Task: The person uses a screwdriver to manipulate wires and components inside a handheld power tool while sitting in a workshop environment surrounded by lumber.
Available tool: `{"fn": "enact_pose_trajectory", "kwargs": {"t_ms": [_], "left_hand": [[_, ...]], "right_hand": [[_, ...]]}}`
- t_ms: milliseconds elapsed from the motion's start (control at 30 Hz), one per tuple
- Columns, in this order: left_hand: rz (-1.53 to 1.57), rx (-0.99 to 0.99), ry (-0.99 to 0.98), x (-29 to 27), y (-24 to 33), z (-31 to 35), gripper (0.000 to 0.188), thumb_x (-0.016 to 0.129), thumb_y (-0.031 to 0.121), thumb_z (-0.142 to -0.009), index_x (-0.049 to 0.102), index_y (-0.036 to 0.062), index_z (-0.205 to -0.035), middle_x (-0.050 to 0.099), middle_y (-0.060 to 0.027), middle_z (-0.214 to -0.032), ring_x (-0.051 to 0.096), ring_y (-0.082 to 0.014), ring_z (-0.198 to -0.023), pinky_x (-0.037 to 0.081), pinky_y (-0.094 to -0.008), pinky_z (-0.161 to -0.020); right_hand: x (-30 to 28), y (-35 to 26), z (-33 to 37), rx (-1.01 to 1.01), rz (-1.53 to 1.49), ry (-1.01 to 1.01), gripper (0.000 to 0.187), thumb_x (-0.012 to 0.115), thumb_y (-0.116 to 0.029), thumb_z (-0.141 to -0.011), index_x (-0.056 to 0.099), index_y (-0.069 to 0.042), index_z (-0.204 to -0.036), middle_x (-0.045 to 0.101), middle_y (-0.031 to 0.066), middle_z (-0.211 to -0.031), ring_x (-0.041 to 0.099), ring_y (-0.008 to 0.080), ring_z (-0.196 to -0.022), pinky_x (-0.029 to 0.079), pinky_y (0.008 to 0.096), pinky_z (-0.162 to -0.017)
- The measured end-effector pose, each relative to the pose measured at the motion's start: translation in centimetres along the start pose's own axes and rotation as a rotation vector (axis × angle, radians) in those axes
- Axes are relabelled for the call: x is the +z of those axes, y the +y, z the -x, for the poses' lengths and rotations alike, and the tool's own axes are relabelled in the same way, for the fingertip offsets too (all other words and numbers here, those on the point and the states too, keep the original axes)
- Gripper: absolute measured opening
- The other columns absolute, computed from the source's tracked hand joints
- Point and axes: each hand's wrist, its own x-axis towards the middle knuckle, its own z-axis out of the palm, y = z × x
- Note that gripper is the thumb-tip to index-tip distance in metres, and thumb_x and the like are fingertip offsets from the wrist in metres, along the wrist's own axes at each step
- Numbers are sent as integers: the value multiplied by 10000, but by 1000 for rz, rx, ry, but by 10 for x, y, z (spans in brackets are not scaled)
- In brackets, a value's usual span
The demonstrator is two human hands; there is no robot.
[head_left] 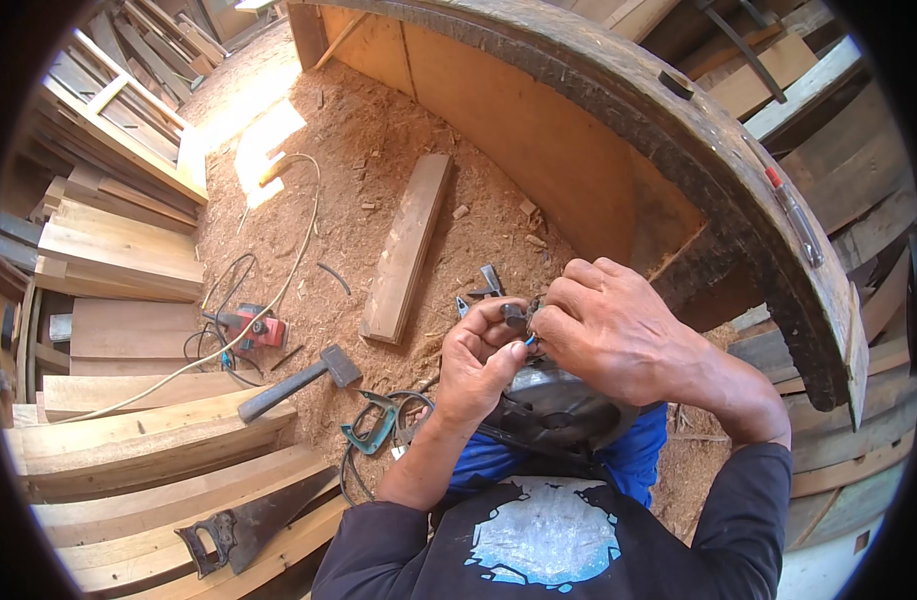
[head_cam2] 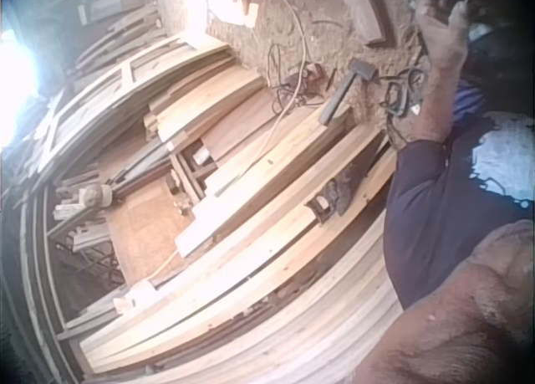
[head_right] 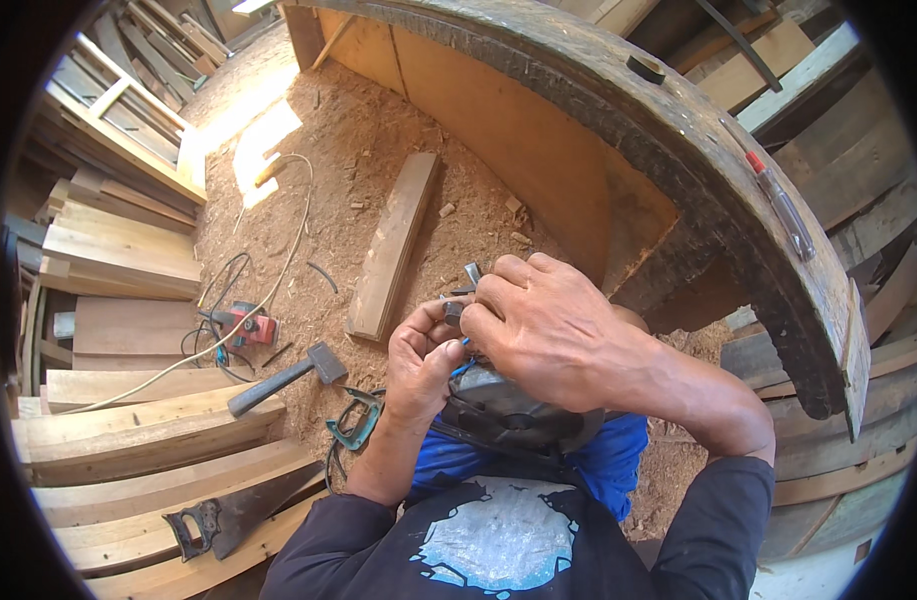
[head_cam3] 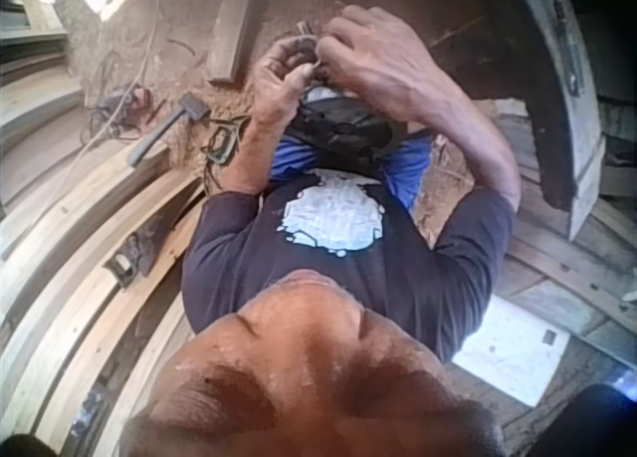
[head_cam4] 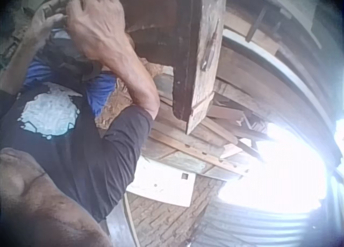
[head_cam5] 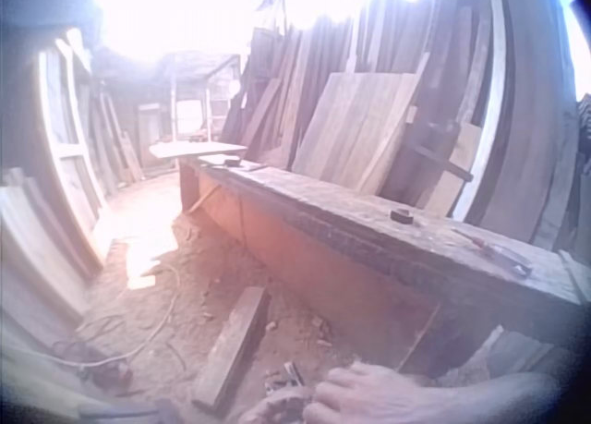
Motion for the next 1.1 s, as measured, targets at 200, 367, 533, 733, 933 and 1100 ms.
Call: {"fn": "enact_pose_trajectory", "kwargs": {"t_ms": [200,367,533,733,933,1100], "left_hand": [[31,-15,-28,-1,-2,-2,442,658,26,-931,502,-43,-1338,645,-105,-1204,643,-143,-1080,540,-315,-945],[-23,-14,-33,1,1,-1,443,652,38,-937,497,-51,-1342,644,-99,-1196,643,-147,-1091,536,-325,-963],[-8,-14,-20,0,-1,-2,448,651,34,-934,493,-56,-1343,643,-106,-1193,643,-152,-1104,535,-327,-970],[2,-10,-30,1,0,-2,447,647,25,-931,494,-55,-1343,640,-110,-1202,646,-154,-1101,542,-326,-964],[4,-12,-4,-2,-2,-1,456,648,34,-924,496,-54,-1345,640,-109,-1206,645,-155,-1108,557,-339,-948],[1,-39,12,2,3,-1,482,632,55,-917,486,-63,-1362,636,-102,-1218,636,-152,-1125,551,-346,-963]], "right_hand": [[-5,-2,-3,-15,-12,-29,180,657,-195,-766,562,-52,-820,558,89,-802,572,263,-811,433,389,-697],[-12,-3,-8,-6,17,-133,177,646,-161,-758,541,-31,-818,574,106,-803,595,270,-823,458,386,-704],[-8,-3,-8,15,17,-153,178,646,-135,-769,540,-19,-854,582,116,-816,607,275,-840,474,387,-728],[0,-1,-3,27,-23,-76,204,646,-173,-753,537,-35,-857,555,108,-819,565,286,-803,432,398,-709],[1,3,2,77,-18,3,185,649,-156,-816,551,-20,-894,586,139,-845,607,308,-835,475,411,-745],[12,5,18,237,-221,223,173,666,-89,-823,544,-33,-931,605,154,-893,629,355,-824,506,453,-712]]}}
